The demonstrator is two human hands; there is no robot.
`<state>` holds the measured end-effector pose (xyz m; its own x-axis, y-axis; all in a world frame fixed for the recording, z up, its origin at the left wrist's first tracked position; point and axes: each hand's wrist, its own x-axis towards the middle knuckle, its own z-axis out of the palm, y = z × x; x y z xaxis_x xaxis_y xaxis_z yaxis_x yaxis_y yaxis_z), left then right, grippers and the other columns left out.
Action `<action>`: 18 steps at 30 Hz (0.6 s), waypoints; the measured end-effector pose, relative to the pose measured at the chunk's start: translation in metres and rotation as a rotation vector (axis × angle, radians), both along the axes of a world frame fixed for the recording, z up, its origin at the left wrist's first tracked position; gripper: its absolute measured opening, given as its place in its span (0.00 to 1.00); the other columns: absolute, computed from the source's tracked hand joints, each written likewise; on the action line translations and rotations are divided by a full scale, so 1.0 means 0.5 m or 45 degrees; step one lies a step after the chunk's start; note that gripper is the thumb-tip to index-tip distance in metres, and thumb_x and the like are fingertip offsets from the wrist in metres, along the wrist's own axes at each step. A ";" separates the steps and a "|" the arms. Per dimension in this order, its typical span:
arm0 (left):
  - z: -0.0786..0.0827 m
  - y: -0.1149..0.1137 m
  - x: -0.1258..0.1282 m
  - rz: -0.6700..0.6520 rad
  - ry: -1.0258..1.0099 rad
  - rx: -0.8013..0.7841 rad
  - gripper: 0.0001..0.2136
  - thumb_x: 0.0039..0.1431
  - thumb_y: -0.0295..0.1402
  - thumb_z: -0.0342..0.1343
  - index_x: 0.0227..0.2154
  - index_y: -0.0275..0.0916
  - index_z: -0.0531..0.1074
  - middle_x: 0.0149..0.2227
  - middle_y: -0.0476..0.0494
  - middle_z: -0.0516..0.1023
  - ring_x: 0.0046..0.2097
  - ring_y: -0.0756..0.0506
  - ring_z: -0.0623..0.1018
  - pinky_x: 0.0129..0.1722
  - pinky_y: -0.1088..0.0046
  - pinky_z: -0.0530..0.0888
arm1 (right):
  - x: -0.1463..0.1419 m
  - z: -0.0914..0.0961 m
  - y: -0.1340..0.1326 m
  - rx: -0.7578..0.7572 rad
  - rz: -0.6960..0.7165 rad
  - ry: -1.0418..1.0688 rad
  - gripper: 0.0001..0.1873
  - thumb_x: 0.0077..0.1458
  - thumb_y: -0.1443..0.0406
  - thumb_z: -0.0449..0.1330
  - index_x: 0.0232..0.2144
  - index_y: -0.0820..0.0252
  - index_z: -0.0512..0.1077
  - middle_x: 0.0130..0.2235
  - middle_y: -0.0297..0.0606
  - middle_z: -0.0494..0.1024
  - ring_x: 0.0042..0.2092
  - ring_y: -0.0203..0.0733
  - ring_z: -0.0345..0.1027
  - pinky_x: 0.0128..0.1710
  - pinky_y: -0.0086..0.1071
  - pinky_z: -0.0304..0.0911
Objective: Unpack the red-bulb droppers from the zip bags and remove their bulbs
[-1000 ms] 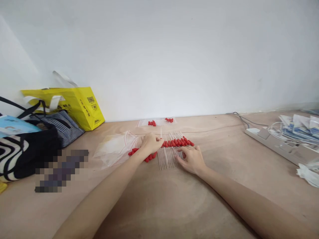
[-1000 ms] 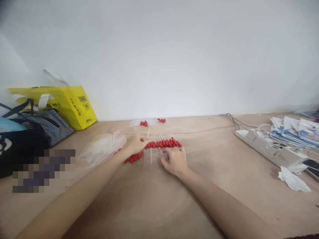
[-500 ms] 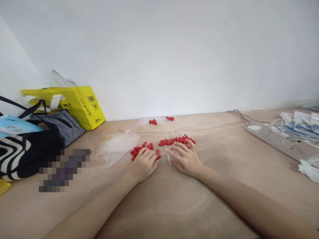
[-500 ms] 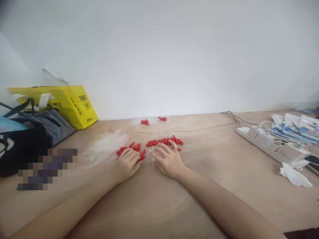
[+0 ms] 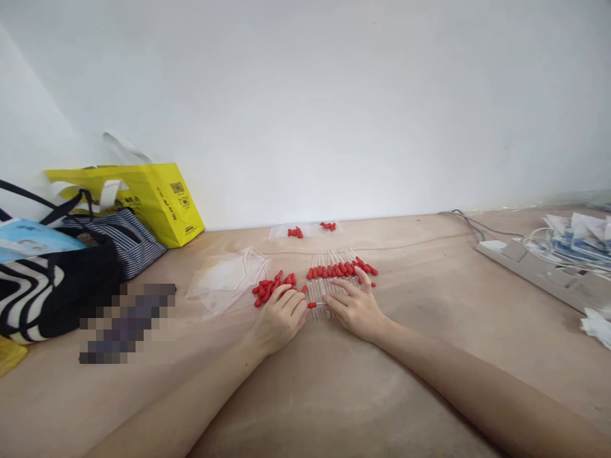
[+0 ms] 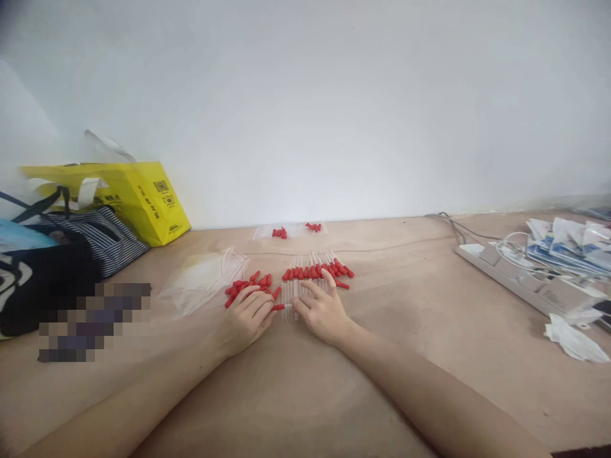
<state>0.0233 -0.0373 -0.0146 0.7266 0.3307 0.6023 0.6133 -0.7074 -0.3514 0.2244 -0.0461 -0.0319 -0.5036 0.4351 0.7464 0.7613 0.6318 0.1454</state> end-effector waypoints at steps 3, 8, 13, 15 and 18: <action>0.003 -0.003 0.005 -0.014 -0.039 -0.045 0.11 0.56 0.26 0.44 0.37 0.37 0.70 0.37 0.43 0.76 0.41 0.46 0.74 0.49 0.61 0.65 | 0.002 -0.002 0.000 -0.002 0.039 0.010 0.11 0.54 0.72 0.50 0.30 0.54 0.70 0.26 0.30 0.76 0.46 0.38 0.64 0.55 0.47 0.33; 0.003 -0.002 0.012 -0.053 -0.014 -0.021 0.12 0.59 0.26 0.43 0.41 0.35 0.69 0.43 0.41 0.75 0.48 0.44 0.71 0.51 0.57 0.64 | 0.003 -0.005 0.002 0.078 0.090 0.025 0.11 0.53 0.73 0.51 0.34 0.55 0.70 0.33 0.30 0.77 0.48 0.38 0.64 0.56 0.47 0.31; -0.002 0.002 0.014 -0.082 -0.054 -0.011 0.11 0.60 0.25 0.42 0.38 0.33 0.70 0.42 0.40 0.75 0.49 0.45 0.71 0.53 0.56 0.61 | -0.001 -0.005 0.004 0.045 0.090 0.037 0.12 0.54 0.72 0.50 0.38 0.55 0.69 0.36 0.32 0.77 0.49 0.39 0.62 0.56 0.49 0.27; -0.002 0.002 0.015 -0.075 -0.057 -0.030 0.11 0.60 0.26 0.43 0.36 0.33 0.71 0.42 0.40 0.76 0.49 0.45 0.71 0.54 0.56 0.60 | -0.001 -0.003 0.003 0.037 0.110 0.037 0.13 0.54 0.73 0.48 0.36 0.55 0.69 0.33 0.31 0.78 0.49 0.38 0.63 0.56 0.49 0.26; -0.002 0.002 0.015 -0.069 -0.061 -0.068 0.11 0.60 0.25 0.42 0.34 0.34 0.71 0.42 0.42 0.76 0.49 0.45 0.70 0.56 0.56 0.57 | 0.000 0.000 -0.001 0.039 0.133 0.028 0.14 0.53 0.76 0.47 0.33 0.56 0.69 0.29 0.30 0.78 0.49 0.37 0.62 0.57 0.49 0.24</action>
